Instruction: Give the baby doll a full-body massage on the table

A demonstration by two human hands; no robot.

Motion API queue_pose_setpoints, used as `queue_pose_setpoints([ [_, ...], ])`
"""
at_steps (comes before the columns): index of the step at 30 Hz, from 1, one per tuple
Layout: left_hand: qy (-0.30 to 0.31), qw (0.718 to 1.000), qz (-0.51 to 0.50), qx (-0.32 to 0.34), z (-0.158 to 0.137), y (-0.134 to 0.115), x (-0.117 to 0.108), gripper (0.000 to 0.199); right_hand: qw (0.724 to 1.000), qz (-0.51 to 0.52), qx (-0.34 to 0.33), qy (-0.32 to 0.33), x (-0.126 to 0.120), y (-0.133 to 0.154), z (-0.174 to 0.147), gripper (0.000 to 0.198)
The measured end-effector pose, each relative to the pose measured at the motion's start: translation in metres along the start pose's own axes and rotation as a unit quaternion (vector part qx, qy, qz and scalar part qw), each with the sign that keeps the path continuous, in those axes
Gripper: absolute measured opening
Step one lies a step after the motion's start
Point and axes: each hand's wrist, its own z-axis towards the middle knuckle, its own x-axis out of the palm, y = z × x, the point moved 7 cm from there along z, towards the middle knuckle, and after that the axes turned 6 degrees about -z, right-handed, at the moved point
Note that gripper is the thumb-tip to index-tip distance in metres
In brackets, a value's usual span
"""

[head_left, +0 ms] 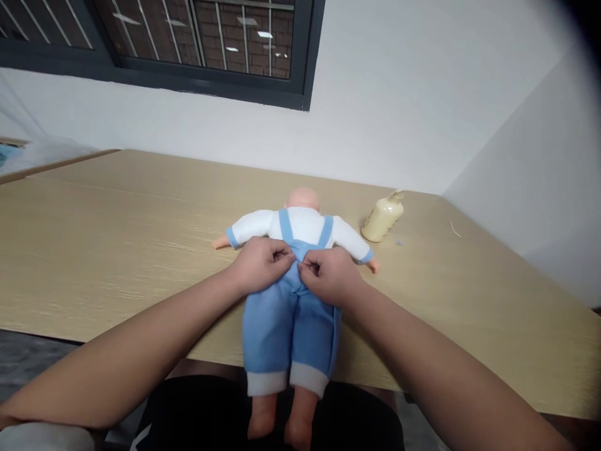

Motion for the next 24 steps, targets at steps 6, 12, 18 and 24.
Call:
queue_pose_setpoints([
  [6, -0.079, 0.984, 0.127, 0.093, -0.005, -0.018, -0.002, 0.011, 0.989, -0.047, -0.056, -0.127, -0.01, 0.009, -0.006, 0.02],
  [12, -0.046, 0.983, 0.15, 0.091, -0.002, -0.017, 0.005, 0.011, 0.994, -0.059, -0.041, -0.086, 0.0, 0.002, 0.004, 0.016],
  [18, 0.01, 0.992, 0.119, 0.037, 0.016, -0.007, 0.003, 0.03, 0.998, 0.049, 0.025, -0.011, 0.0, -0.019, 0.016, 0.022],
  [24, 0.026, 0.993, 0.107, -0.031, 0.039, 0.002, 0.003, 0.041, 0.98, 0.181, 0.077, -0.035, 0.004, -0.041, 0.017, 0.021],
])
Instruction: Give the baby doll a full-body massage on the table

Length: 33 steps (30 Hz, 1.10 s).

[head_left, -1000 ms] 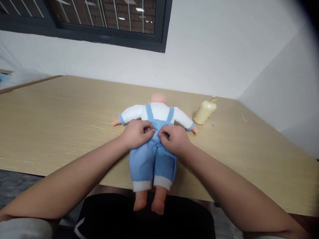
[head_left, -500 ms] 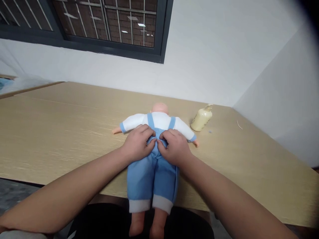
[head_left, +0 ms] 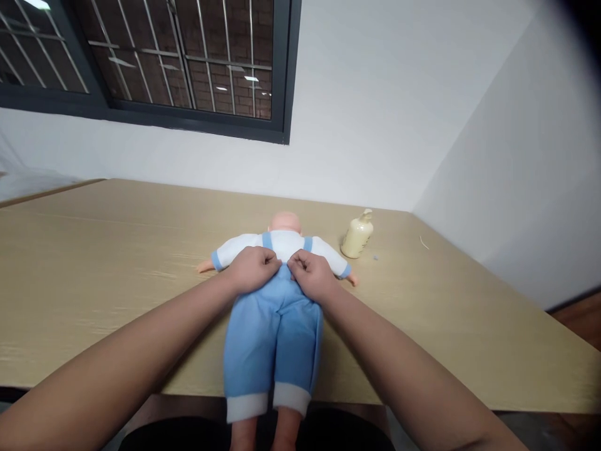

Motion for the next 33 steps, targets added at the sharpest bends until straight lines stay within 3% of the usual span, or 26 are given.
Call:
queue_pose_setpoints([
  [4, -0.067, 0.997, 0.04, -0.02, 0.0, -0.002, 0.003, 0.039, 0.999, -0.023, -0.022, -0.035, 0.001, 0.002, -0.004, 0.017],
  [8, -0.159, 0.98, 0.109, 0.054, -0.013, -0.018, 0.003, 0.025, 0.978, -0.124, -0.116, -0.123, -0.003, 0.021, -0.013, 0.011],
  [11, -0.196, 0.966, 0.14, 0.099, -0.02, -0.026, 0.002, 0.015, 0.966, -0.165, -0.134, -0.147, -0.003, 0.027, -0.015, 0.013],
  [17, -0.115, 0.99, 0.062, 0.055, -0.009, -0.014, 0.004, 0.015, 0.978, -0.182, -0.087, -0.052, -0.001, 0.02, -0.004, 0.007],
  [22, -0.06, 0.997, 0.035, 0.026, -0.009, -0.017, 0.002, 0.031, 0.978, -0.207, -0.039, -0.01, -0.008, 0.02, -0.002, 0.029],
  [25, -0.075, 0.995, 0.056, 0.039, -0.016, -0.026, 0.003, 0.028, 0.973, -0.226, -0.052, -0.022, -0.007, 0.025, -0.008, 0.022],
  [28, -0.129, 0.982, 0.112, 0.081, -0.024, -0.036, 0.002, 0.015, 0.961, -0.249, -0.095, -0.07, -0.005, 0.032, -0.015, 0.013],
  [31, -0.158, 0.97, 0.142, 0.114, -0.027, -0.04, 0.003, 0.012, 0.953, -0.251, -0.127, -0.114, -0.004, 0.035, -0.019, 0.017],
  [33, -0.146, 0.975, 0.13, 0.106, -0.025, -0.037, 0.004, 0.012, 0.955, -0.24, -0.131, -0.111, -0.002, 0.034, -0.018, 0.02],
])
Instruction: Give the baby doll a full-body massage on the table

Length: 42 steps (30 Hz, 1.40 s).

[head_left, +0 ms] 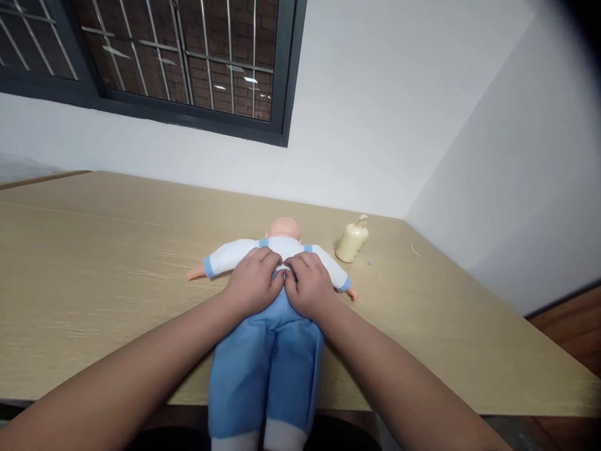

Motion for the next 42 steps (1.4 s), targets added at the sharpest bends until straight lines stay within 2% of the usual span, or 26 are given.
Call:
queue_pose_setpoints([
  [5, 0.074, 0.995, -0.052, -0.043, 0.008, 0.011, 0.01, 0.021, 0.994, 0.044, 0.033, 0.093, 0.01, -0.015, 0.01, 0.019],
  [8, 0.074, 0.995, -0.061, -0.041, 0.009, 0.01, 0.01, 0.023, 0.986, 0.083, 0.057, 0.132, 0.014, -0.025, 0.014, 0.031],
  [10, 0.048, 0.997, -0.057, -0.029, 0.008, 0.008, 0.007, 0.017, 0.988, 0.089, 0.058, 0.112, 0.013, -0.025, 0.015, 0.028],
  [13, 0.005, 0.999, -0.046, -0.002, 0.004, 0.002, 0.0, 0.009, 0.997, 0.062, 0.032, 0.03, 0.006, -0.018, 0.01, 0.016],
  [16, -0.019, 0.999, -0.045, 0.02, 0.001, 0.0, -0.003, 0.018, 0.999, 0.038, 0.007, -0.024, -0.001, -0.009, 0.005, 0.021],
  [18, -0.013, 0.998, -0.053, 0.016, 0.002, 0.002, -0.002, 0.022, 0.999, 0.033, 0.005, -0.02, 0.0, -0.008, 0.005, 0.022],
  [22, 0.037, 0.997, -0.068, -0.01, 0.008, 0.009, 0.007, 0.016, 0.998, 0.042, 0.03, 0.044, 0.008, -0.016, 0.011, 0.013],
  [25, 0.052, 0.997, -0.054, -0.006, 0.01, 0.008, 0.009, 0.014, 0.995, 0.049, 0.041, 0.078, 0.014, -0.02, 0.014, 0.013],
  [29, 0.032, 0.999, -0.017, 0.013, 0.006, 0.001, 0.005, 0.019, 0.999, 0.021, 0.024, 0.034, 0.009, -0.016, 0.012, 0.014],
  [34, -0.008, 0.999, -0.005, 0.032, 0.002, -0.003, 0.0, 0.033, 0.999, -0.01, 0.0, -0.04, 0.002, -0.011, 0.005, 0.029],
  [38, 0.008, 0.999, -0.045, 0.025, 0.005, 0.006, 0.007, 0.036, 1.0, -0.007, 0.019, -0.009, 0.007, -0.015, 0.006, 0.033],
  [42, 0.047, 0.996, -0.074, 0.011, 0.011, 0.016, 0.011, 0.027, 0.998, 0.014, 0.042, 0.052, 0.009, -0.02, 0.01, 0.024],
])
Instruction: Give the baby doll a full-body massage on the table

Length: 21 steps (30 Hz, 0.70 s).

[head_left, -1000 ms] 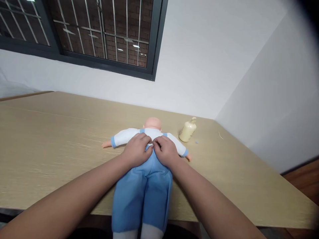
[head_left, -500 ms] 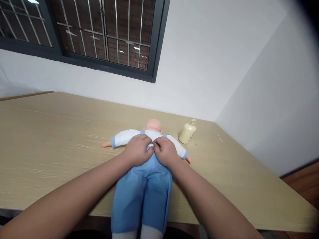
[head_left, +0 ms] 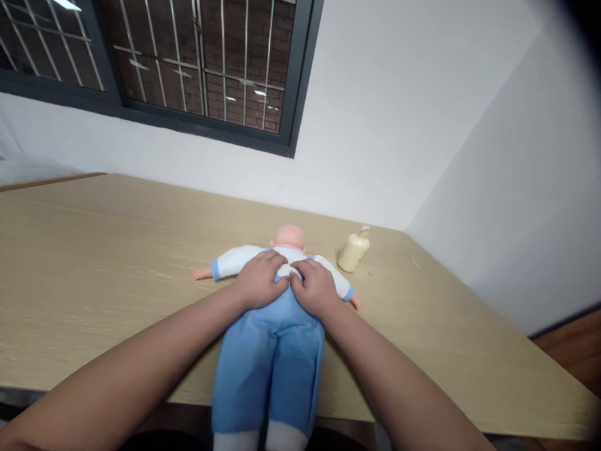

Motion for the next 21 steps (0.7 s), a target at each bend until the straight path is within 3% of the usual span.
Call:
queue_pose_setpoints([
  [3, 0.018, 1.0, 0.0, -0.007, 0.003, 0.001, -0.002, 0.023, 1.0, 0.01, 0.006, 0.028, -0.001, -0.001, 0.002, 0.017],
  [6, 0.01, 1.0, 0.018, 0.006, 0.002, -0.003, -0.003, 0.026, 1.0, 0.011, -0.006, 0.006, -0.003, 0.001, 0.001, 0.017],
  [11, -0.027, 0.998, 0.044, 0.026, -0.005, -0.003, -0.001, 0.053, 0.998, -0.018, -0.023, -0.056, 0.002, 0.0, -0.005, 0.043],
  [15, 0.004, 1.0, 0.025, 0.017, -0.002, 0.003, 0.003, 0.052, 0.999, -0.016, -0.024, -0.013, 0.01, -0.006, -0.003, 0.048],
  [21, 0.063, 0.997, -0.031, -0.018, 0.01, 0.016, 0.005, 0.04, 0.999, -0.001, -0.005, 0.041, 0.01, -0.012, 0.008, 0.03],
])
